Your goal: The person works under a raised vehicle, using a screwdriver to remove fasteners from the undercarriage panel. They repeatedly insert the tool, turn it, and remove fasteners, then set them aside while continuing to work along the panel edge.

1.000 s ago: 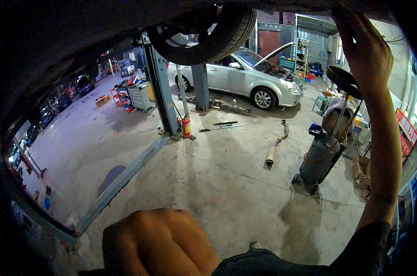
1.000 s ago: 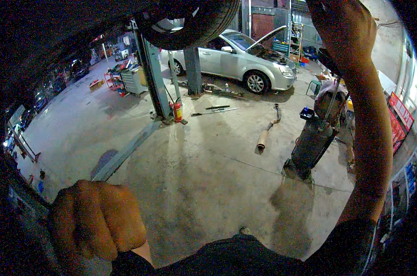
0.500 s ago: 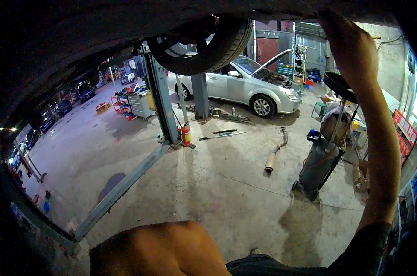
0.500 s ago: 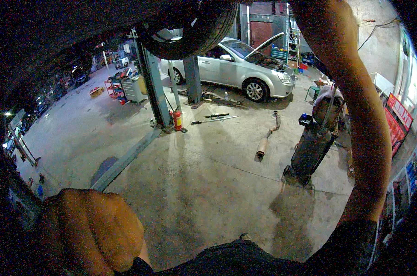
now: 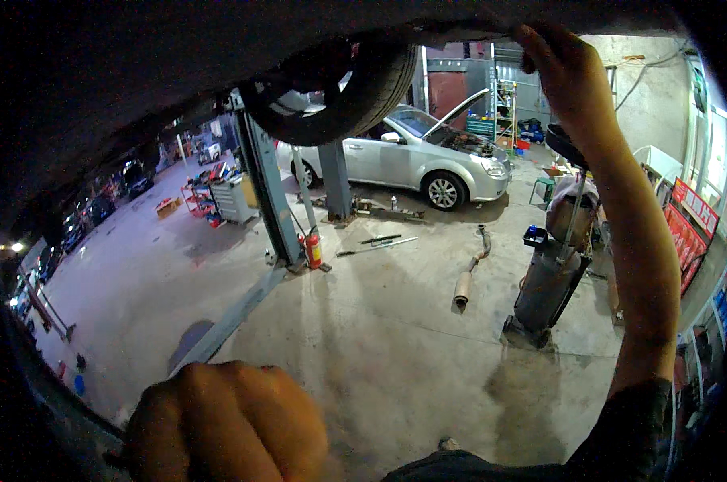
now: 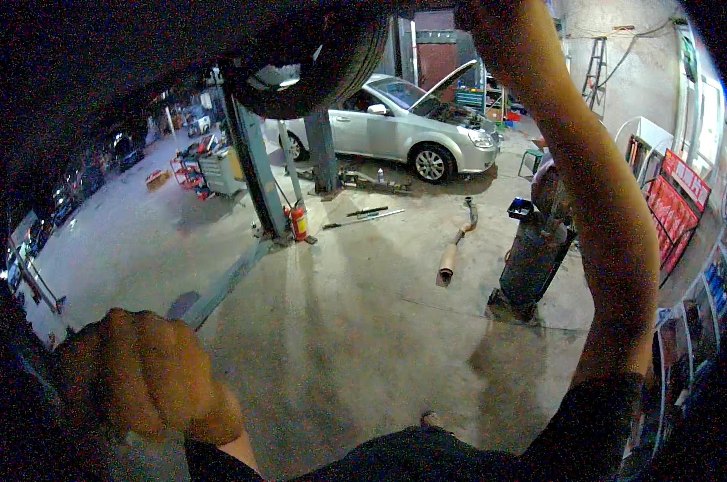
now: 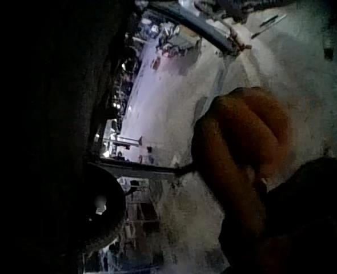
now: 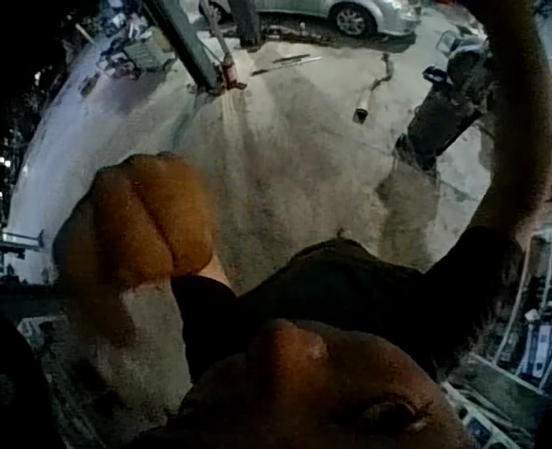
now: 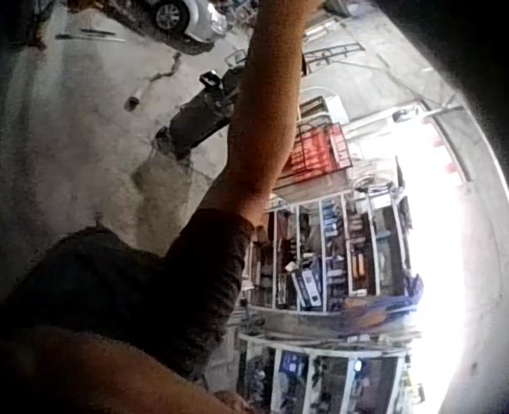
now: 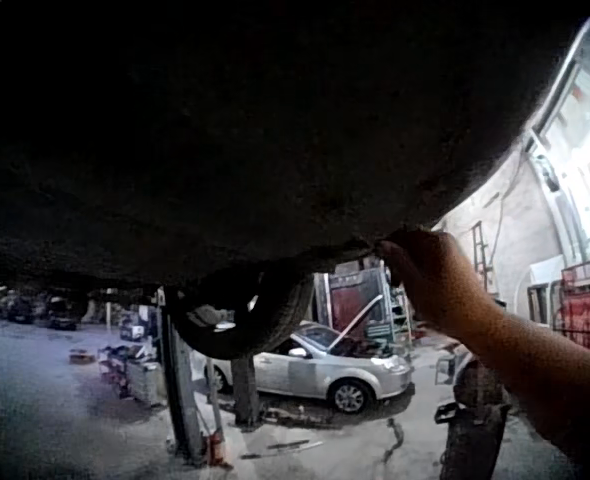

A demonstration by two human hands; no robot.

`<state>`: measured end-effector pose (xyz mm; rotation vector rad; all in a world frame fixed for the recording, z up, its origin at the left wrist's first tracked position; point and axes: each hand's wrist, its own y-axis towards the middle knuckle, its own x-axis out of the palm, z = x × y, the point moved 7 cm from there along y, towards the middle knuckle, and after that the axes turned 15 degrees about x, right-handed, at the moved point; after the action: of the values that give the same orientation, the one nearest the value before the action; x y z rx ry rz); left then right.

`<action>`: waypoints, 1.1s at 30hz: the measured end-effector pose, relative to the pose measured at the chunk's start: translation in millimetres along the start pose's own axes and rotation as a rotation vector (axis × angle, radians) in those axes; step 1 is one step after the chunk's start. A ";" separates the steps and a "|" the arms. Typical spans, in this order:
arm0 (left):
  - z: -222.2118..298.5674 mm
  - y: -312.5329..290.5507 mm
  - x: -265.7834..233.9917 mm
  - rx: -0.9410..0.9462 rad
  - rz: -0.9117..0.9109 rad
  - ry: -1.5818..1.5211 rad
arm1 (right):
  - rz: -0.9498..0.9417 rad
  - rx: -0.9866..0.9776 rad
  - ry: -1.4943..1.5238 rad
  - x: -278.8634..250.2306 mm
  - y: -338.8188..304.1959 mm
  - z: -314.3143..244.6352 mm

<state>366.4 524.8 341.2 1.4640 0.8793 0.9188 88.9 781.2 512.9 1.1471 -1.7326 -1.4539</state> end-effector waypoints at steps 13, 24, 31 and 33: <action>-17.4 -184.9 -99.5 -0.664 0.444 0.007 | 0.124 -0.126 -0.196 6.2 -12.2 -18.4; 27.9 -357.0 -115.4 -0.835 1.012 0.191 | 0.039 -0.025 -0.119 3.9 -12.4 -35.7; 43.1 -374.1 -101.9 -0.857 0.908 0.179 | -0.080 0.313 0.182 9.7 -7.1 -1.0; 57.3 -414.0 -106.9 -0.983 1.197 0.195 | 0.217 -0.223 -0.391 -7.2 -20.5 -52.5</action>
<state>364.4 437.5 -81.3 0.8946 -0.4828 2.0004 142.2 763.1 505.4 0.5655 -1.8215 -1.7620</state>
